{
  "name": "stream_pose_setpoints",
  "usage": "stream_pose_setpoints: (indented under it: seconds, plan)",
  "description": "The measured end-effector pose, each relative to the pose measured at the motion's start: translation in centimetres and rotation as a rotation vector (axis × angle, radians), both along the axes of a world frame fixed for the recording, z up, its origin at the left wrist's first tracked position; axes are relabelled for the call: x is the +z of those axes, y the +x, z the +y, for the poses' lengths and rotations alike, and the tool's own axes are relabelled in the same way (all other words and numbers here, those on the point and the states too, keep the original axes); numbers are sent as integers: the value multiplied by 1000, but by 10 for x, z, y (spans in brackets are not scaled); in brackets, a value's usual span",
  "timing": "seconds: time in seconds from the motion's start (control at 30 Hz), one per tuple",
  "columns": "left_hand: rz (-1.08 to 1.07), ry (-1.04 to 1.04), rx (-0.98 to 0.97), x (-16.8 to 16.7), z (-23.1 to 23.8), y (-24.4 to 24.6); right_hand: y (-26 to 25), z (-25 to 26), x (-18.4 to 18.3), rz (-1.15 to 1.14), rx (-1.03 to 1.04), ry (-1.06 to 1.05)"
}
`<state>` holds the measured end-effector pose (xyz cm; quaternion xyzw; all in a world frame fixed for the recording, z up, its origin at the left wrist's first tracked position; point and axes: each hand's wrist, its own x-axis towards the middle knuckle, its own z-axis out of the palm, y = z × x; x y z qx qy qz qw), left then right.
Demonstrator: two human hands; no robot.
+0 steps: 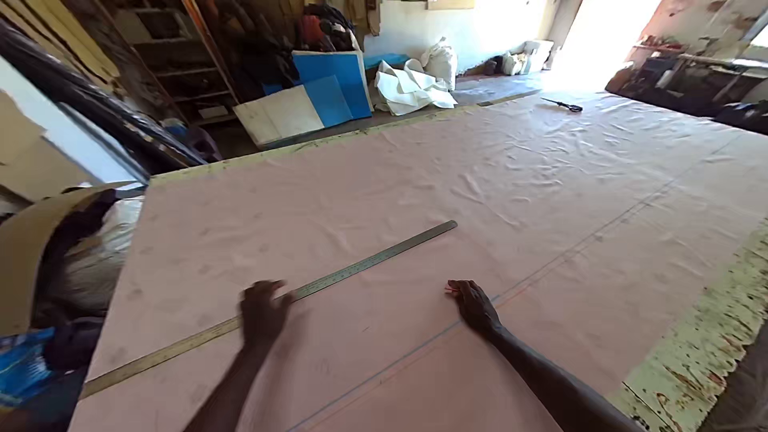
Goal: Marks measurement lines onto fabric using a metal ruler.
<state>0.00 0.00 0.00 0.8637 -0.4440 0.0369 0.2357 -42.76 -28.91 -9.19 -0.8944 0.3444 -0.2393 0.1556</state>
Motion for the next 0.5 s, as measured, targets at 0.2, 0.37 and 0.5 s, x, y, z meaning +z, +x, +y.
stream_pose_setpoints:
  seconds: [0.2, 0.37, 0.5]
  plan:
    - [109, 86, -162, -10, -171, -104, 0, -3, -7, -6, -17, 45]
    - [200, 187, -131, -25, -305, -152, -4, -13, -5, -121, 6, 234]
    - [264, 320, -53, -32, -371, -159, -10, -23, -7, -365, 13, 460]
